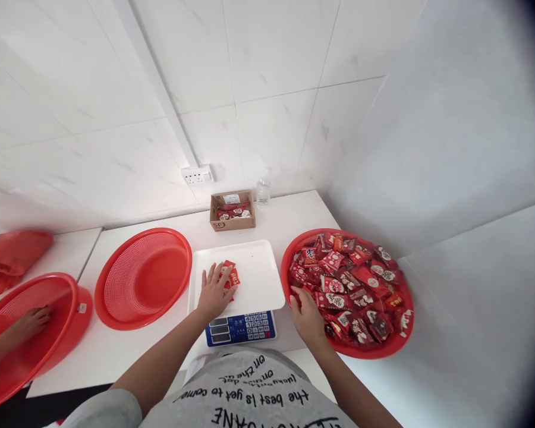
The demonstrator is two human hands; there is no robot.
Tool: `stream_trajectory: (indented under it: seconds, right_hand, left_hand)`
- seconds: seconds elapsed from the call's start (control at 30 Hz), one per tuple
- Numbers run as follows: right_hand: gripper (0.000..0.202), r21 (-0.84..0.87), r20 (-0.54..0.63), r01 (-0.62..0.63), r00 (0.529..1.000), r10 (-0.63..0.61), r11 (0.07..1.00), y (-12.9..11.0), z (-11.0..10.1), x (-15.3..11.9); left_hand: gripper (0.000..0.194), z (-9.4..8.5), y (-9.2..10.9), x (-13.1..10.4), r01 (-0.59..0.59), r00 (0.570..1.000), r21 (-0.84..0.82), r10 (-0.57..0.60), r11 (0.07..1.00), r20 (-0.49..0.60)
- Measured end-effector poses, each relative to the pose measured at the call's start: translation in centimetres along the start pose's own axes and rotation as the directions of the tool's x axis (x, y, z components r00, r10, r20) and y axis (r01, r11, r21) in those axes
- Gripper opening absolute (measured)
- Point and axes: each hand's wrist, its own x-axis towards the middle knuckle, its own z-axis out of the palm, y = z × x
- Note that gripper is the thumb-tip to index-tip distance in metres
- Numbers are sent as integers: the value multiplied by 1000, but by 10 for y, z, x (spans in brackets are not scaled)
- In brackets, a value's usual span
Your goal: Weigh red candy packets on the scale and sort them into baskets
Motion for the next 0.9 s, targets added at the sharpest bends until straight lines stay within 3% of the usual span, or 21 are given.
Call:
stream_trajectory:
  seconds: [0.13, 0.33, 0.5, 0.73, 0.9]
  right_hand:
    - [41, 10, 50, 49, 997, -50, 999, 1, -1, -2]
    - [44, 35, 73, 69, 995, -72, 997, 4, -1, -2]
    - [44, 49, 54, 75, 995, -78, 996, 6, 1, -2]
    - [43, 19, 0, 91, 996, -91, 996, 7, 1, -2]
    - [41, -24, -53, 86, 995, -87, 996, 7, 2, -2]
  left_hand:
    - [51, 2, 8, -5, 53, 996, 4, -54, 999, 70]
    - [43, 5, 13, -11, 38, 998, -29, -37, 999, 59]
    - [56, 1, 14, -18, 20, 999, -13, -20, 1000, 32]
    - [50, 4, 4, -10, -173, 982, 15, 171, 985, 86]
    - [46, 11, 5, -2, -2, 999, -51, 5, 999, 46]
